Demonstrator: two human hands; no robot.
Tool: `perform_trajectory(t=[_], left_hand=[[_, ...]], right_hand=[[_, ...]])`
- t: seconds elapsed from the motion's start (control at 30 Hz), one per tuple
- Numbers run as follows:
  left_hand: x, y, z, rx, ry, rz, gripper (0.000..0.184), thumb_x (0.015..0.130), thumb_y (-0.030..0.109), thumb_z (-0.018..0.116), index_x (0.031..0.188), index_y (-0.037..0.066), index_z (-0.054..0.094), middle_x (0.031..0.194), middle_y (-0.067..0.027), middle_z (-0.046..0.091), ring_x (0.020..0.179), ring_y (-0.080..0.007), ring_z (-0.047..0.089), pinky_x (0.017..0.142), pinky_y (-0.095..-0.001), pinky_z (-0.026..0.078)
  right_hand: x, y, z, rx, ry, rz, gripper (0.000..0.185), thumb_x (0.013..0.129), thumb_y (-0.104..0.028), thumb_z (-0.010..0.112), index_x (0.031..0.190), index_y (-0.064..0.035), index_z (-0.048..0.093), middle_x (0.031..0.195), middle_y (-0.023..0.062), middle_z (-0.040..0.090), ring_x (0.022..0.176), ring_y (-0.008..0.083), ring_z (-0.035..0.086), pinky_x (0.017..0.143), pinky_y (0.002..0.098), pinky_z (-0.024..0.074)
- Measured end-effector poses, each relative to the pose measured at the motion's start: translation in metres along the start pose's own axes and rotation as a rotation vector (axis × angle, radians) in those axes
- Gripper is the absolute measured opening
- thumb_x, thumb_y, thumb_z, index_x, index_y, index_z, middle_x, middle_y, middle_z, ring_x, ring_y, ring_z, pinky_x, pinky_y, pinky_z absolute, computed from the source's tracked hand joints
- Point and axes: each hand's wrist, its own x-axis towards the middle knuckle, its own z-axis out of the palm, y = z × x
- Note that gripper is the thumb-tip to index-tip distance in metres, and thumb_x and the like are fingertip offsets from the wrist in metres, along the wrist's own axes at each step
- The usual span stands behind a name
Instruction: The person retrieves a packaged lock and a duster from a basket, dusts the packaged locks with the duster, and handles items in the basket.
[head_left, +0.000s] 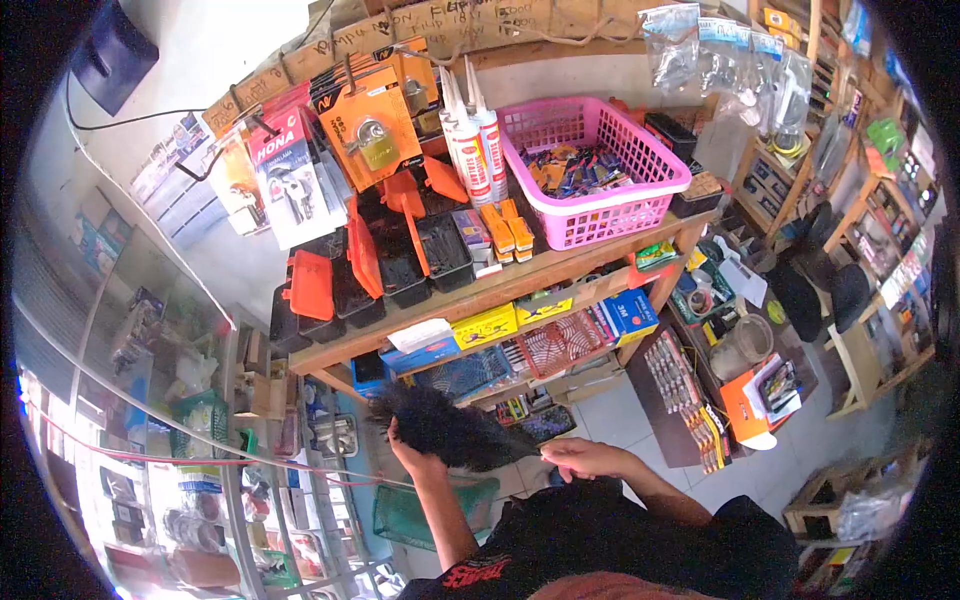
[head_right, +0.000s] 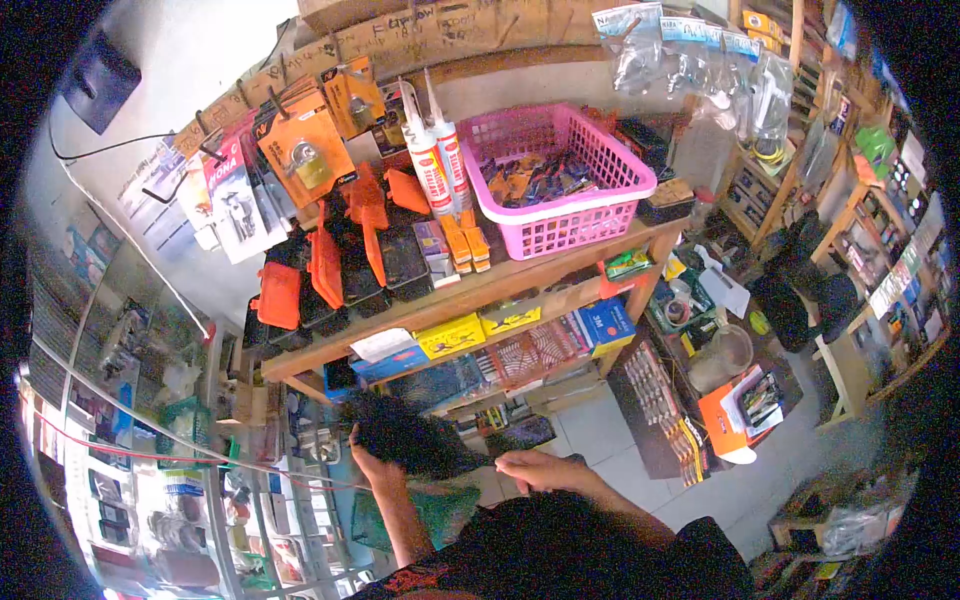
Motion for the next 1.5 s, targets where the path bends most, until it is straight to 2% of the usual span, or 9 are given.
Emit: perform_trajectory(t=[0.43,0.63,0.73,0.87,0.9,1.07,1.17,1.27,1.5], left_hand=[[-0.009,-0.021,0.019,-0.029,0.017,-0.002,0.044,0.093,0.036,0.046,0.121,0.005,0.060,0.116,-0.0124,0.065,0.105,-0.0336,0.062,0.094,-0.0495,0.046],[-0.021,-0.022,0.036,-0.022,0.149,0.004,0.038,0.093,0.033,0.045,0.110,0.004,0.064,0.106,-0.0111,0.068,0.093,-0.0323,0.064,0.083,-0.0477,0.052],[-0.005,-0.027,0.005,0.033,0.097,-0.010,0.043,0.093,0.038,0.046,0.119,0.007,0.061,0.115,-0.0103,0.065,0.104,-0.0320,0.062,0.094,-0.0464,0.047],[-0.015,-0.022,0.032,-0.007,-0.076,0.154,0.048,0.094,0.042,0.044,0.125,0.008,0.058,0.120,-0.0093,0.063,0.108,-0.0302,0.060,0.095,-0.0459,0.046],[-0.026,-0.018,0.052,-0.013,-0.091,0.198,0.050,0.095,0.044,0.042,0.126,0.008,0.057,0.122,-0.0092,0.062,0.109,-0.0299,0.059,0.096,-0.0459,0.045],[-0.037,-0.010,0.088,-0.047,0.009,0.193,0.060,0.096,0.054,0.036,0.131,0.008,0.054,0.126,-0.0097,0.059,0.113,-0.0302,0.057,0.099,-0.0464,0.043],[-0.029,0.001,0.091,-0.099,-0.035,0.220,0.058,0.096,0.052,0.035,0.129,0.008,0.055,0.123,-0.0105,0.061,0.111,-0.0315,0.057,0.100,-0.0465,0.044],[-0.004,0.008,0.047,-0.005,-0.460,0.190,0.060,0.097,0.053,0.035,0.128,0.006,0.055,0.122,-0.0107,0.061,0.109,-0.0323,0.058,0.099,-0.0468,0.044],[-0.023,-0.043,0.062,-0.050,-0.153,0.170,0.056,0.096,0.048,0.037,0.126,0.005,0.057,0.117,-0.0107,0.063,0.101,-0.0293,0.061,0.090,-0.0458,0.050]], right_hand=[[-0.006,0.024,-0.018,-0.010,-0.019,0.071,0.043,0.102,-0.045,0.041,0.122,-0.0084,0.051,0.075,0.0029,0.061,0.050,0.0039,0.041,0.043,0.0205,0.0344],[-0.011,0.017,-0.032,-0.033,-0.039,0.085,0.042,0.102,-0.044,0.042,0.121,-0.0079,0.052,0.077,0.0029,0.063,0.050,0.0037,0.041,0.043,0.0211,0.0351],[-0.007,0.027,-0.037,-0.030,-0.046,0.026,0.041,0.102,-0.044,0.043,0.119,-0.0076,0.053,0.077,0.0029,0.063,0.051,0.0032,0.042,0.043,0.0208,0.0352],[-0.004,0.027,-0.025,-0.028,0.056,-0.225,0.031,0.102,-0.034,0.047,0.105,-0.0057,0.059,0.071,-0.0013,0.057,0.054,0.0039,0.041,0.049,0.0200,0.0336],[-0.004,0.026,-0.022,-0.048,0.097,-0.227,0.028,0.103,-0.030,0.048,0.094,-0.0059,0.060,0.067,-0.0037,0.052,0.056,0.0041,0.041,0.051,0.0210,0.0326],[-0.012,0.022,-0.015,-0.043,0.148,-0.286,0.033,0.103,-0.030,0.048,0.080,-0.0066,0.054,0.066,-0.0049,0.047,0.059,0.0040,0.041,0.053,0.0229,0.0337],[-0.014,0.058,-0.016,-0.039,0.121,-0.224,0.035,0.102,-0.033,0.049,0.083,-0.0052,0.056,0.068,-0.0044,0.047,0.065,0.0058,0.044,0.057,0.0245,0.0376],[-0.003,0.109,-0.015,0.034,0.120,-0.180,0.036,0.103,-0.034,0.048,0.083,-0.0056,0.056,0.068,-0.0050,0.045,0.063,0.0051,0.042,0.057,0.0234,0.0364],[-0.008,0.052,0.005,0.043,0.173,-0.317,0.037,0.103,-0.034,0.047,0.078,-0.0072,0.053,0.068,-0.0058,0.046,0.059,0.0031,0.039,0.054,0.0209,0.0325]])
